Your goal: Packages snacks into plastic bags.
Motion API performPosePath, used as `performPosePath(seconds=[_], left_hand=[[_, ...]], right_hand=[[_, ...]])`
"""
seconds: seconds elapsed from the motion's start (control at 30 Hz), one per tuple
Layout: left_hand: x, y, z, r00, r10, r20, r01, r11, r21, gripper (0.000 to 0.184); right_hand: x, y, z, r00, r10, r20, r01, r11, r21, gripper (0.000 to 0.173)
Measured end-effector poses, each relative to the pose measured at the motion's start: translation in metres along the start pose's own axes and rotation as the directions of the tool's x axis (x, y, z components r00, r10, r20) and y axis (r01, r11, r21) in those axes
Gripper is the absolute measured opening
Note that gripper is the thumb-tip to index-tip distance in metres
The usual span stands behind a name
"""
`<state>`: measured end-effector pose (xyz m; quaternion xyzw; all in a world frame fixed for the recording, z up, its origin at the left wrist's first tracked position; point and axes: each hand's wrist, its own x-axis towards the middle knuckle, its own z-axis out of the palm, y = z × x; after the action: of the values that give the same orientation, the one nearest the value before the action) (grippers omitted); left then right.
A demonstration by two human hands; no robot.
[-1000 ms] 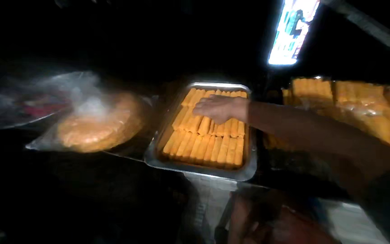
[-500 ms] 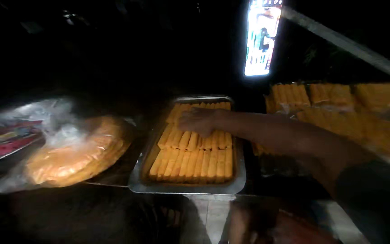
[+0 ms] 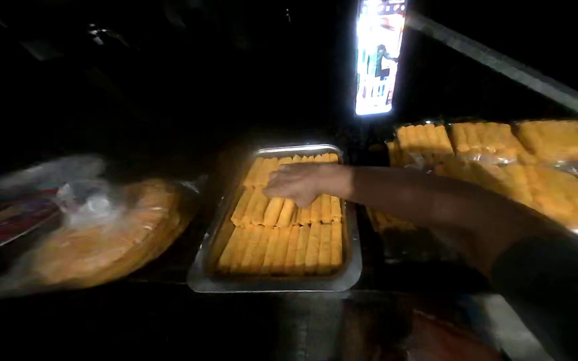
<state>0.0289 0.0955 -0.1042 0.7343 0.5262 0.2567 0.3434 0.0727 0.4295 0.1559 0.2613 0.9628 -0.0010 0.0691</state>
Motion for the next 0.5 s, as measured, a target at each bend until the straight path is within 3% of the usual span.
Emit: performPosePath(seconds=[0.1,0.23,0.5], left_hand=[[-0.008,0.015,-0.004,1.000,0.011,-0.019,-0.011,0.999,-0.039,0.020],[-0.009,-0.003,0.006,0.997,0.045,-0.065,-0.048,0.998,-0.041,0.023],[-0.007,-0.002,0.005,0.997,0.050,-0.064,-0.054,0.997,-0.057,0.023]], right_hand=[[-0.006,0.001,0.002,0.998,-0.043,-0.048,0.044,0.999,0.007,0.080],[-0.015,0.003,0.002,0.994,-0.087,-0.061,0.087,0.996,0.002,0.077],[-0.036,-0.009,0.003,0.996,0.082,-0.017,-0.079,0.987,0.140,0.071]])
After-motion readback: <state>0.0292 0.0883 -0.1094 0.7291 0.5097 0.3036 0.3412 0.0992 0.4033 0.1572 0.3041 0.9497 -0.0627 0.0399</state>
